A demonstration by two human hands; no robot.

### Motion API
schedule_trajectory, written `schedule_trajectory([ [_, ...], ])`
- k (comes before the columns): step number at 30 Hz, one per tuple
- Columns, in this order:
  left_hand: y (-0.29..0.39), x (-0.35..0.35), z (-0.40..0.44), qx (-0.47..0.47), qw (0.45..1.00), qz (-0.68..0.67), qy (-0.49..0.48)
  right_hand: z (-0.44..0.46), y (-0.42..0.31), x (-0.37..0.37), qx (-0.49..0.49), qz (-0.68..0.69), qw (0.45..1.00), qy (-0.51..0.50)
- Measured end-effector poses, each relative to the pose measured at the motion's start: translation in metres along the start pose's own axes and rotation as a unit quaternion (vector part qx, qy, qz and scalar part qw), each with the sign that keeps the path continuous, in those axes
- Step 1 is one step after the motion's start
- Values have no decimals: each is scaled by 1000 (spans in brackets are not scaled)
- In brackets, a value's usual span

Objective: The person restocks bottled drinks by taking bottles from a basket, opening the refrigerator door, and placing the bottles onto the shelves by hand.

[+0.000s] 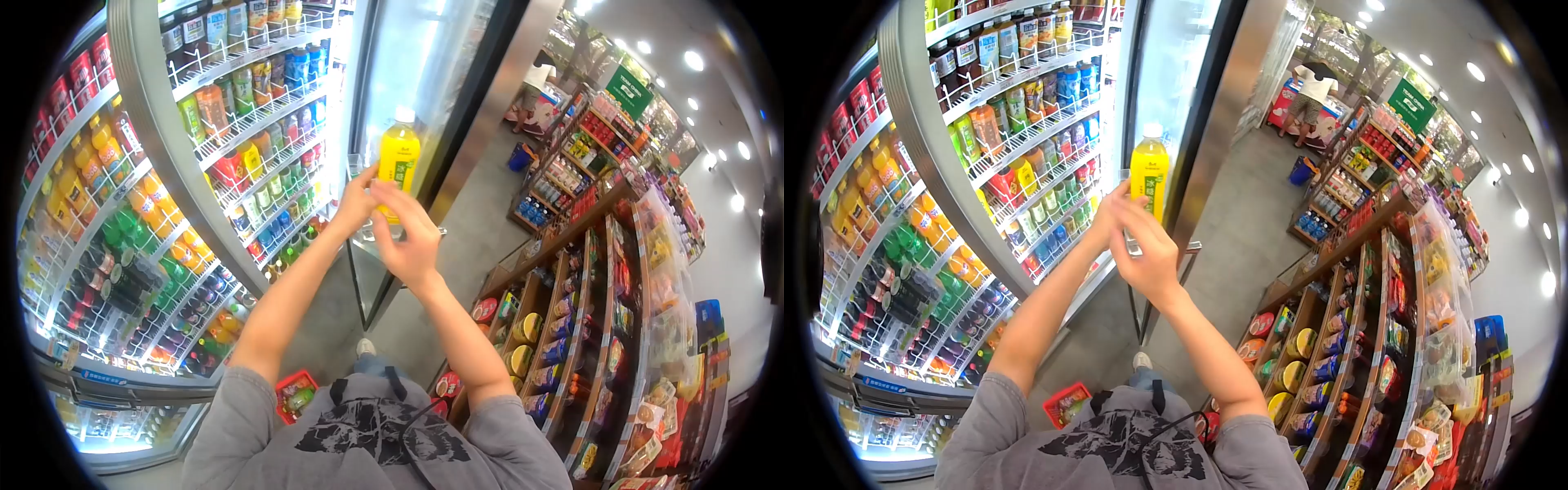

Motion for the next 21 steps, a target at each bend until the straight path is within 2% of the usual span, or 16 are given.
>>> schedule_trajectory([
  [1, 9, -1, 3, -44, 996, 74, -18, 8, 6, -9, 12, -16, 1000, 16],
  [2, 14, -5, 2, -46, 998, 1, -47, 15, 11, -17, 15, -11, 1000, 14],
  [4, 16, -11, 6, -78, 996, 31, -26, 28, 31, -27, -85, -32, 994, 67],
  [5, 17, -12, 9, -108, 992, 57, -13, 34, 36, -33, -82, -26, 995, 60],
  [7, -9, -14, 17, -86, 996, 20, -21, 44, 52, -39, -95, -59, 990, 87],
  [11, -38, -9, 37, -139, 990, -15, 7, 65, 83, -53, -58, -111, 985, 117],
  [13, -33, 7, 50, -89, 969, 220, -67, 75, 101, -65, -56, -117, 985, 115],
  [15, -34, 28, 54, -50, 973, 227, -9, 84, 116, -79, -60, -83, 987, 127],
  [17, -46, 58, 58, -26, 989, 126, 78, 95, 128, -96, -68, -47, 990, 117],
  [19, -46, 89, 60, 0, 983, 145, 112, 101, 162, -123, -169, 41, 980, 101],
  [21, -39, 117, 63, -31, 982, 140, 123, 103, 180, -154, -200, 83, 973, 73],
])
Point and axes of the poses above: each hand's wrist, its own z-axis towards the middle knuckle, its own x-axis out of the back of the hand, y = z × x, the point moved 5 cm from there along z, towards the middle knuckle, and after that the axes turned 9 degrees about -x, right-handed, at the moved point
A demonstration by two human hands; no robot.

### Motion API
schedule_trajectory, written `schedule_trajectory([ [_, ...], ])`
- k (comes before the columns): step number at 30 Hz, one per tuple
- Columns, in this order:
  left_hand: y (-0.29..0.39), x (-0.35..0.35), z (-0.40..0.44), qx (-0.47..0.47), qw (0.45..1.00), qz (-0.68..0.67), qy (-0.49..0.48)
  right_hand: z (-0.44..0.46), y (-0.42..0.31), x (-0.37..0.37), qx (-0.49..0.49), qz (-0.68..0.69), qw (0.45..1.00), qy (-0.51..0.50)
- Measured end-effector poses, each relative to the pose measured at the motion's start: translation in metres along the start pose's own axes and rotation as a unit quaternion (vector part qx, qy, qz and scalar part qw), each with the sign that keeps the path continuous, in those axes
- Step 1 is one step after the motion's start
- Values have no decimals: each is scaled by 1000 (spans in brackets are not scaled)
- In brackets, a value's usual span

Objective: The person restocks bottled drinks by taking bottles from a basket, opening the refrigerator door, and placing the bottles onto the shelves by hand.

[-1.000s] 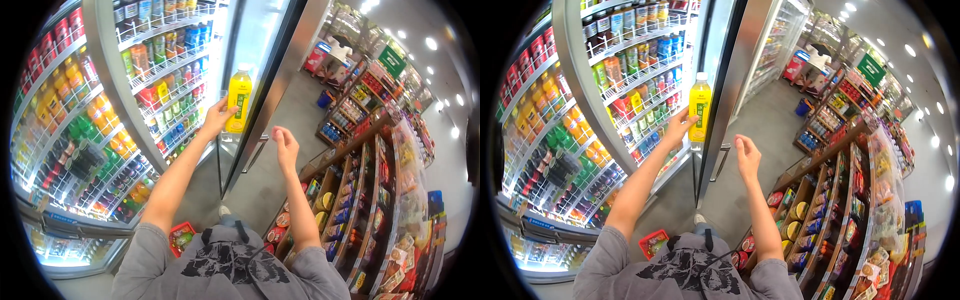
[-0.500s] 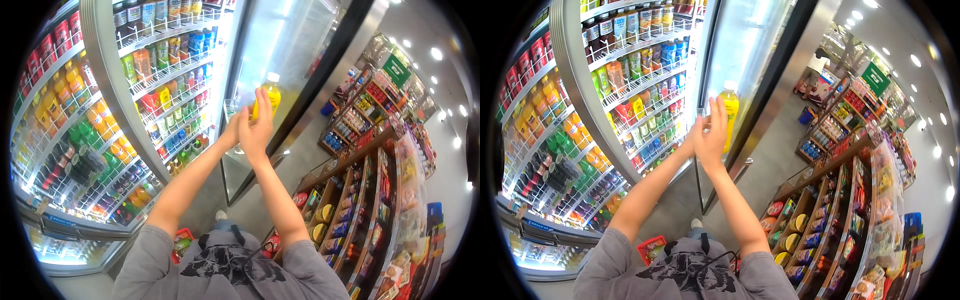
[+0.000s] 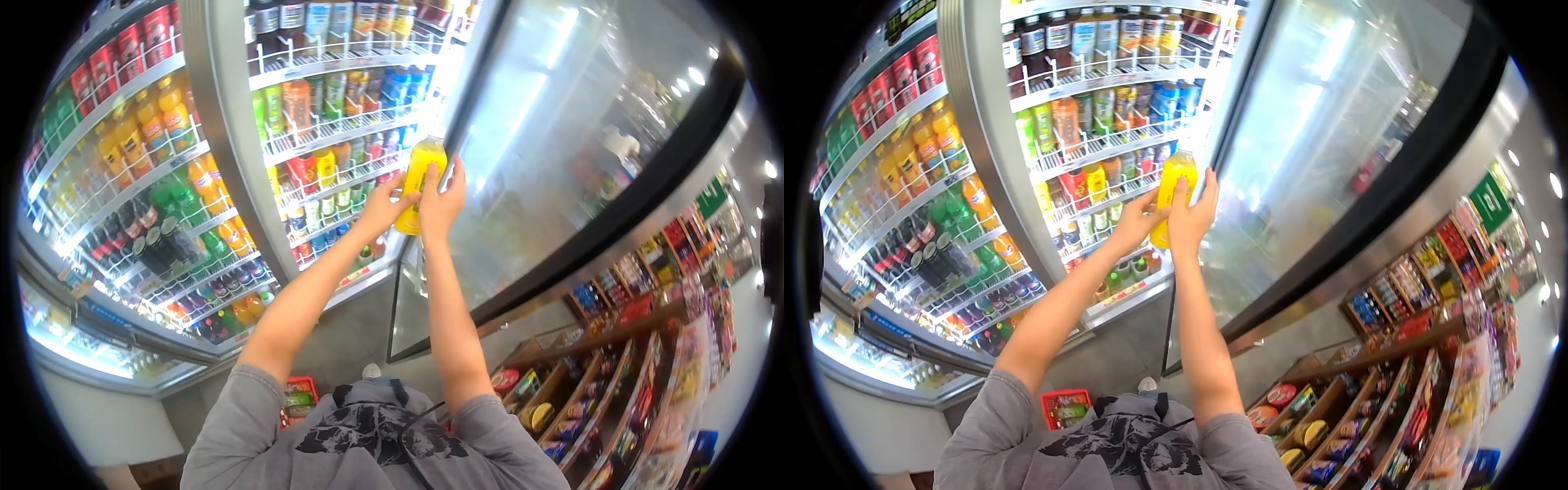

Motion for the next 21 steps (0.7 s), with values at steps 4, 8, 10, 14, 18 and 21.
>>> schedule_trajectory([
  [4, -11, 53, 13, 56, 996, 34, 65, -1, 13, -32, -122, 85, 982, -114],
  [8, -28, 91, 20, 46, 992, 61, 104, 5, 25, -32, -143, 97, 975, -142],
  [10, -30, 101, 24, 42, 991, 40, 118, 14, 37, -29, -158, 112, 967, -168],
  [14, -38, 114, 27, 39, 989, 37, 141, 31, 75, -26, -164, 84, 965, -187],
  [18, -54, 111, 31, 44, 988, 45, 141, 42, 90, -60, -169, 55, 935, -308],
  [21, -71, 105, 36, 70, 987, 41, 140, 48, 88, -96, -157, 59, 909, -381],
])
Point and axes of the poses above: each hand's wrist, its own z-axis towards the middle knuckle, its own x-axis out of the back of the hand, y = z × x, the point moved 5 cm from there along z, towards the middle knuckle, and after that the axes turned 9 degrees about -x, right-handed, at the moved point
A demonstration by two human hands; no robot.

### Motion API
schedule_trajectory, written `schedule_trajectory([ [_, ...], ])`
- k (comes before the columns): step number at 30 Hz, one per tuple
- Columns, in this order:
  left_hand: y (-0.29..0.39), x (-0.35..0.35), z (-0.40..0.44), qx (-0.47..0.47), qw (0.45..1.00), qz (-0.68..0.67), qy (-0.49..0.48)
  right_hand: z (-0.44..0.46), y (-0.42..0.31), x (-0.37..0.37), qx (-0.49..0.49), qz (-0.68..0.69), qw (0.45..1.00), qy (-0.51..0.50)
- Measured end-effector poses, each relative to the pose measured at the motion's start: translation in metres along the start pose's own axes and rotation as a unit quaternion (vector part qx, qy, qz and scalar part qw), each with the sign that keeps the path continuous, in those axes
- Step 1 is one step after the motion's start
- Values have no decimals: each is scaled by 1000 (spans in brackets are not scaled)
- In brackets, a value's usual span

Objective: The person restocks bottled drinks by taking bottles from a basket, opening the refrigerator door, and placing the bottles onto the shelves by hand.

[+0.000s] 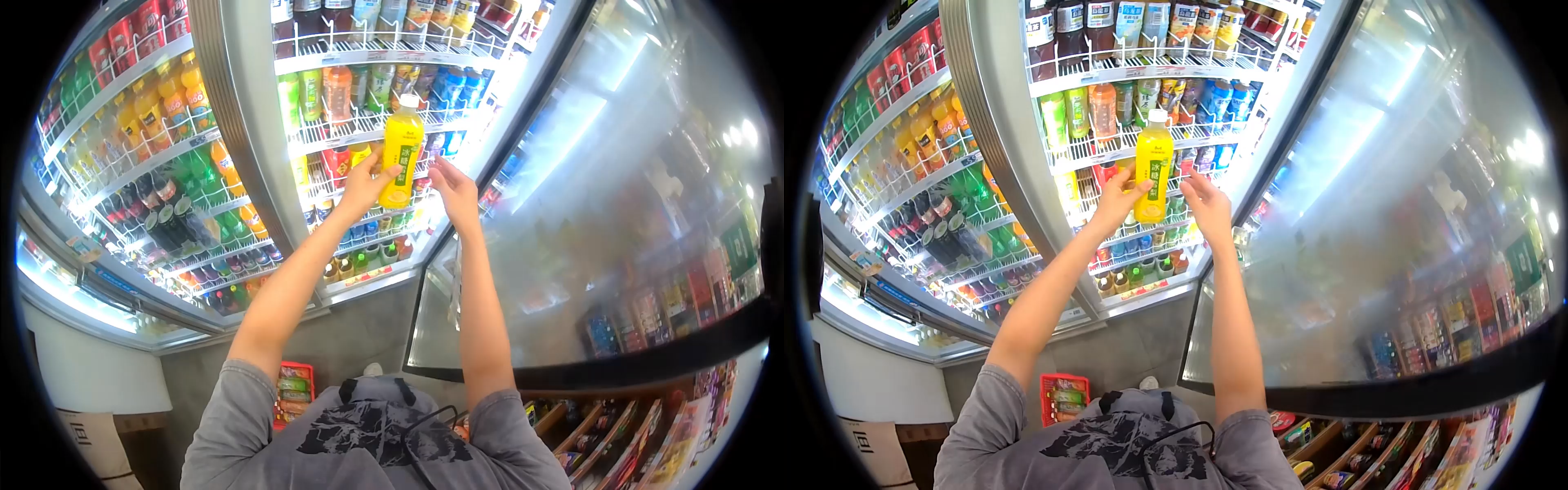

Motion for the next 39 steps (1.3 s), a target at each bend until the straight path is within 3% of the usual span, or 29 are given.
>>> schedule_trajectory([
  [2, -9, -4, 2, -11, 1000, 24, 10, 26, 6, -13, 39, 49, 995, -81],
  [9, -34, -10, 1, 20, 998, 50, 16, 53, 40, -42, 38, 75, 991, -100],
  [13, -57, -7, -8, 51, 998, 38, -9, 48, 61, -47, -16, -40, 990, -137],
  [15, -70, -4, -17, 81, 991, 105, -23, 47, 66, -54, -6, -16, 989, -145],
  [22, -126, 30, -27, 103, 994, 44, 2, 63, 89, -102, -3, -86, 980, -182],
  [24, -125, 46, -25, 124, 982, 142, -12, 70, 93, -118, 3, -95, 979, -180],
  [28, -137, 70, -19, 154, 976, 155, 17, 86, 92, -146, -13, -108, 975, -196],
  [29, -148, 76, -18, 154, 976, 151, 19, 89, 89, -151, -13, -112, 974, -197],
  [31, -165, 86, -12, 41, 985, 165, 42, 94, 82, -161, -40, -107, 971, -208],
  [37, -174, 97, -14, 56, 977, 192, 73, 115, 107, -181, -41, -43, 963, -262],
  [39, -182, 97, -21, 97, 955, 273, 59, 112, 114, -183, -14, -61, 964, -258],
])
Point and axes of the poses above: each hand's wrist, its own z-axis towards the middle knuckle, its own x-axis out of the back of the hand, y = z × x, the point moved 5 cm from there along z, towards the middle knuckle, and after that the axes turned 9 degrees about -x, right-handed, at the moved point
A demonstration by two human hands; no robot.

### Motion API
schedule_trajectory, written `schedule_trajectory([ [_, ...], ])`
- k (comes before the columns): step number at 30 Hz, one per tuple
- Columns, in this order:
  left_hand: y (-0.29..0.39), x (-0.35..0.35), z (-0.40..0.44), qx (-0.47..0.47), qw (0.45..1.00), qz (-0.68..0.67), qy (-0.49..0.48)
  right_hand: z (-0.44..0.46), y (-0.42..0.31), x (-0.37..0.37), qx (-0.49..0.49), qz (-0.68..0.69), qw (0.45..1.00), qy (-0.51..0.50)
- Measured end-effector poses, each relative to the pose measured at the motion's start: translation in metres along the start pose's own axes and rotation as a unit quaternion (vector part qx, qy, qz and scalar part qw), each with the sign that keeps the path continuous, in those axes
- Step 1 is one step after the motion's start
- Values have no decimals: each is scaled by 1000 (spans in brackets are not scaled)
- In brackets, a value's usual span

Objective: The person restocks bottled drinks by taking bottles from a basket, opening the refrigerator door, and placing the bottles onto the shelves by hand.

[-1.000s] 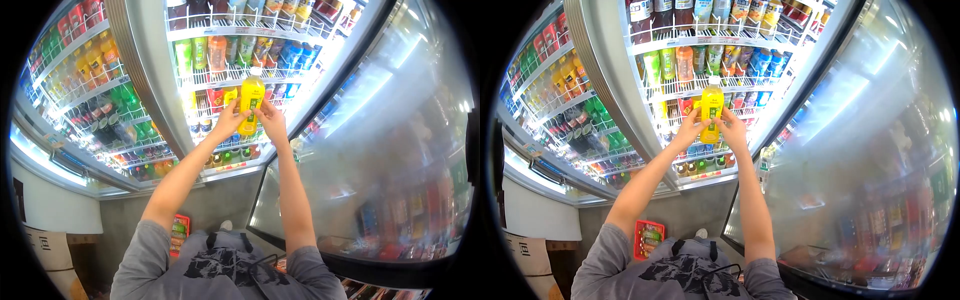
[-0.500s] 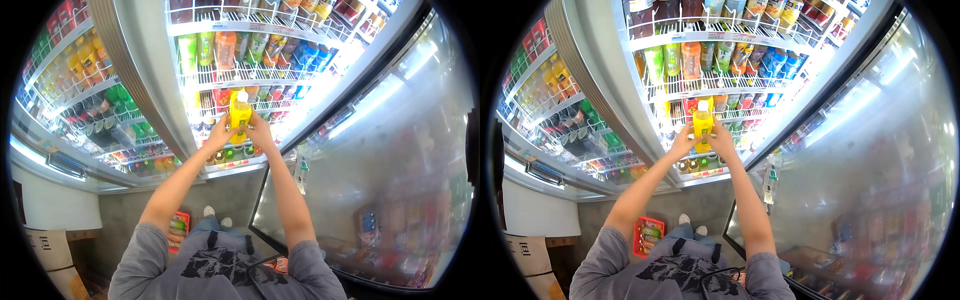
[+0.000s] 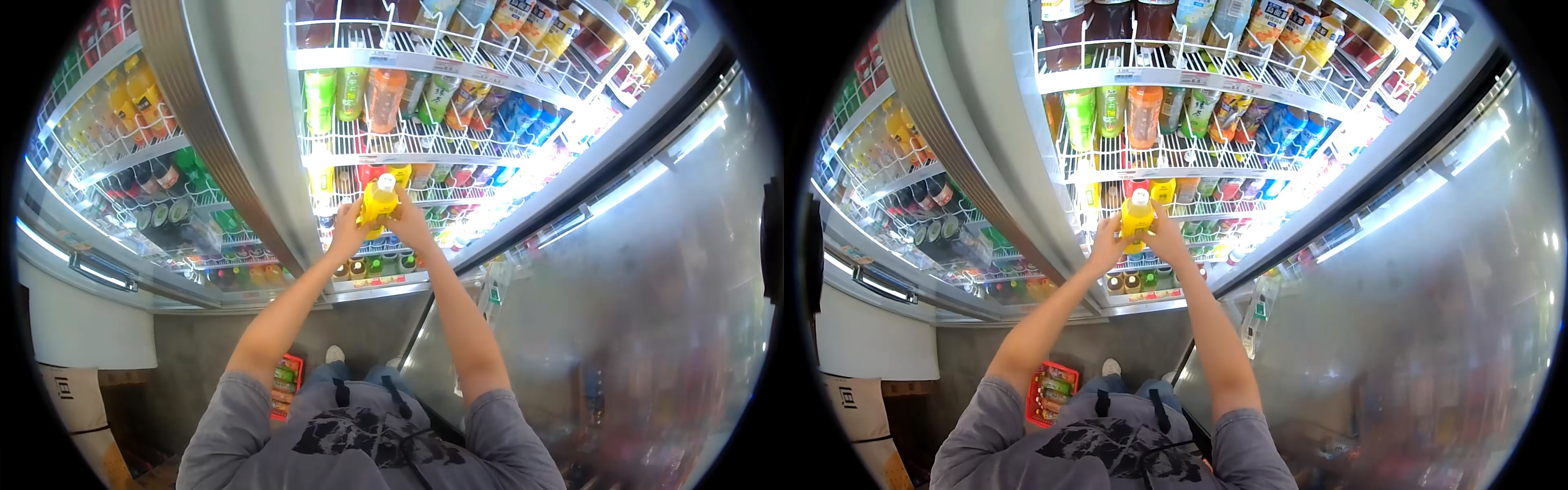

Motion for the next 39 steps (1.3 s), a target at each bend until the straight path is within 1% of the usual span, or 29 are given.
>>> schedule_trajectory([
  [1, 6, 1, -4, 48, 997, -57, -2, 2, 8, -2, -1, -8, 1000, 5],
  [2, 4, -3, -6, 46, 997, -57, 3, 3, 15, -1, 4, -10, 1000, 3],
  [4, -9, -11, -9, 44, 999, -13, -21, 4, 29, -3, -27, -91, 995, 7],
  [5, -13, -13, -10, 22, 998, 49, -42, 4, 39, -5, -40, -94, 995, 12],
  [6, -17, -16, -12, 25, 998, 45, -42, 5, 44, -7, -43, -97, 994, 11],
  [8, -25, -24, -20, 58, 998, -1, -32, 3, 53, -11, -31, -45, 998, -9],
  [10, -26, -28, -27, 64, 998, -4, -14, 0, 54, -14, -23, -18, 999, -27],
  [12, -21, -24, -27, 35, 999, -15, 23, 3, 49, -15, 2, -60, 998, -13],
  [13, -20, -20, -26, 25, 999, -15, 33, 4, 44, -17, 39, -61, 997, -2],
  [14, -20, -17, -24, 31, 999, -12, 39, 6, 41, -20, 40, -59, 997, -11],
  [16, -9, -4, -14, 10, 996, -33, 78, 11, 33, -22, 26, -28, 999, 10],
  [18, -5, 7, -3, 11, 997, -8, 78, 18, 23, -27, 49, -4, 999, 10],
  [20, -6, 16, 5, -3, 990, 54, 127, 26, 8, -30, 117, 19, 992, 42],
  [21, -1, 21, 9, -21, 985, 74, 153, 31, 5, -32, 155, -1, 987, 51],
  [22, 3, 23, 11, -22, 985, 75, 153, 36, 7, -36, 156, 0, 986, 52],
  [24, 9, 30, 19, 11, 981, 73, 181, 52, 13, -45, 154, 33, 987, 37],
  [25, 6, 31, 22, 17, 978, 66, 198, 58, 17, -48, 154, 2, 987, 36],
  [28, -21, 26, 29, 14, 977, 53, 204, 71, 22, -56, 142, -5, 989, 37],
  [30, -35, 23, 34, 5, 975, 64, 213, 79, 27, -61, 149, -20, 987, 56],
  [31, -40, 21, 35, 12, 976, 57, 209, 85, 34, -64, 136, -12, 989, 61],
  [32, -45, 18, 37, 20, 977, 50, 206, 90, 43, -66, 122, -5, 990, 65],
  [33, -49, 16, 40, 60, 979, 27, 191, 92, 42, -66, 134, -19, 987, 89],
  [34, -49, 15, 44, 57, 979, 24, 193, 96, 42, -68, 137, -22, 986, 91],
  [36, -57, 11, 46, 92, 971, -53, 212, 107, 52, -72, 94, 45, 991, 81],
  [38, -72, 8, 52, 85, 971, -70, 212, 121, 60, -77, 107, 45, 990, 82],
  [39, -82, 8, 57, 70, 971, -53, 221, 127, 63, -79, 94, 13, 992, 81],
])
Point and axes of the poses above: each hand's wrist, its own z-axis towards the middle knuckle, its own x-axis out of the back of the hand, y = z × x, the point moved 5 cm from there along z, towards the middle knuckle, and after that the axes turned 9 degrees about -x, right-handed, at the moved point
